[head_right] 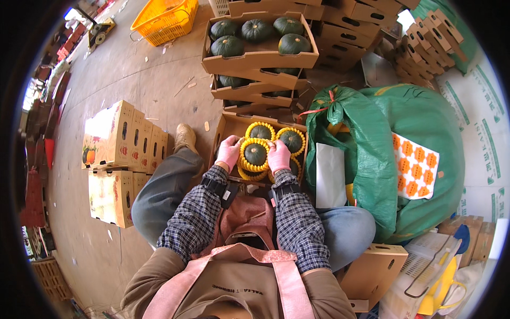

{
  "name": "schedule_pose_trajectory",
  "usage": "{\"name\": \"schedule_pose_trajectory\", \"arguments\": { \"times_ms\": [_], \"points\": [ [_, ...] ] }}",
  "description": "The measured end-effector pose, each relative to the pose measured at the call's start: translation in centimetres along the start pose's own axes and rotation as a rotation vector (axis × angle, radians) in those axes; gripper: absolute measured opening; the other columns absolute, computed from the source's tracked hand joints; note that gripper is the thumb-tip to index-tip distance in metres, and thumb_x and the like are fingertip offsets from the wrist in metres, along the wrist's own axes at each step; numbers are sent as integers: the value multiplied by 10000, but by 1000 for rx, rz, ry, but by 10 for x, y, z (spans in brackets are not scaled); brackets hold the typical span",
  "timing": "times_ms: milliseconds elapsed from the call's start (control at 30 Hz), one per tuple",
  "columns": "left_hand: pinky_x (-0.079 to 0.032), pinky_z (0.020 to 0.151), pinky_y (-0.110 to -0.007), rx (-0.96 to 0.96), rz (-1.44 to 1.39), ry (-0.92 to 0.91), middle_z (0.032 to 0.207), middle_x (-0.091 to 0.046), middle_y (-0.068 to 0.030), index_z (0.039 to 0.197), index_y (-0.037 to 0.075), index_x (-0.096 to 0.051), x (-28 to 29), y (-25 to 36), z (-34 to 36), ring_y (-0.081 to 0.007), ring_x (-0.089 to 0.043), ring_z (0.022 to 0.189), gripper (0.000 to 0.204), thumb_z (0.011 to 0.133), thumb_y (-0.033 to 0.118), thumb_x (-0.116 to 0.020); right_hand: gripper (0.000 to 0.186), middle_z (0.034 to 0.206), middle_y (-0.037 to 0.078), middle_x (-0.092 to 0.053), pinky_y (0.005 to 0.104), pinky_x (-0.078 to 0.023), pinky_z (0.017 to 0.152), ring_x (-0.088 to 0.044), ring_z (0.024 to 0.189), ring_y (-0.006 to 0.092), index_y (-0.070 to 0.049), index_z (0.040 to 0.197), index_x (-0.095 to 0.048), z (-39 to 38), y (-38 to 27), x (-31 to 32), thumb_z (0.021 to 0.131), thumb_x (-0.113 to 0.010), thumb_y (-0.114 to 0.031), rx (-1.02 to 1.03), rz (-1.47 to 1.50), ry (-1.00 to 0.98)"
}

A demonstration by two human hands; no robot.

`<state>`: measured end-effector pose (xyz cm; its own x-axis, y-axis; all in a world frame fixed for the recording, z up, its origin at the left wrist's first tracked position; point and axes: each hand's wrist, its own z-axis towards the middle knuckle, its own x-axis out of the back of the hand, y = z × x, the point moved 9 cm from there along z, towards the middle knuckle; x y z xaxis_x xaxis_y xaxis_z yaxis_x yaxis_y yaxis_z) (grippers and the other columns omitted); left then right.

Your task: The person places yellow foam mesh sleeves onto squashes, arranges the squashes in a cardboard box, and applies stickers to a sheet before placing the box into another container.

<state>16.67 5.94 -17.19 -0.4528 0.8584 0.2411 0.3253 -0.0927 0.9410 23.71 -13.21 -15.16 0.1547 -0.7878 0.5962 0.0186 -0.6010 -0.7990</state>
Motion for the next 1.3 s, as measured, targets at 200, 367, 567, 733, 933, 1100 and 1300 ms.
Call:
{"name": "schedule_pose_trajectory", "arguments": {
  "times_ms": [200,367,567,733,933,1100,1300],
  "points": [
    [-499,734,-387,-513,637,286,891,-628,-150,1059,91,-551,13,77,-38,-350,-604,847,254,820,23,-601,275,858,173,-643,496,-493,651,-622,797,391,-88,988,-490,-12,-41,28,920,-496,-354,118,-396,156],
    [-479,821,-348,-507,151,11,928,-623,-147,1122,57,-575,7,69,-52,-283,-594,921,228,898,97,-579,118,917,123,-566,441,-500,619,-613,718,351,-146,994,-543,-42,-68,28,880,-522,-164,443,-279,97],
    [-398,961,-299,-269,-12,-188,1182,-581,-143,1241,54,-564,-3,34,-55,-219,-536,1092,301,954,110,-492,277,997,117,-576,413,-501,713,-607,819,354,-146,1062,-598,-40,-66,17,824,-510,-35,295,-321,-73],
    [-357,986,-237,-104,-367,-322,1231,-548,-59,1329,40,-474,-15,17,-55,-128,-479,1138,350,987,107,-439,266,1067,144,-580,397,-499,765,-604,891,361,-108,1075,-608,-33,-59,17,841,-507,-30,290,-275,-83],
    [-324,1047,-321,21,-999,-366,1373,-456,-93,1401,32,-368,-14,17,-63,-163,-423,1256,548,1003,408,-351,968,1330,250,-392,408,-434,969,-503,1138,405,-98,1364,-287,-48,-86,10,617,-839,-373,70,-280,-418],
    [-384,934,-375,-335,76,116,1270,-541,-97,1203,124,-588,69,61,-45,-259,-484,1134,380,955,377,-451,892,1183,193,-457,435,-464,916,-533,1060,368,-153,1307,-337,-19,-136,2,564,-822,-233,425,-84,-61],
    [-373,914,-463,-254,813,421,1117,-568,-99,1000,210,-690,83,14,-41,-321,-467,1113,247,874,356,-536,837,1193,136,-480,577,-225,1047,-476,1168,282,-235,1284,-384,0,-135,-85,582,-785,-454,326,-469,-132]
  ]
}}
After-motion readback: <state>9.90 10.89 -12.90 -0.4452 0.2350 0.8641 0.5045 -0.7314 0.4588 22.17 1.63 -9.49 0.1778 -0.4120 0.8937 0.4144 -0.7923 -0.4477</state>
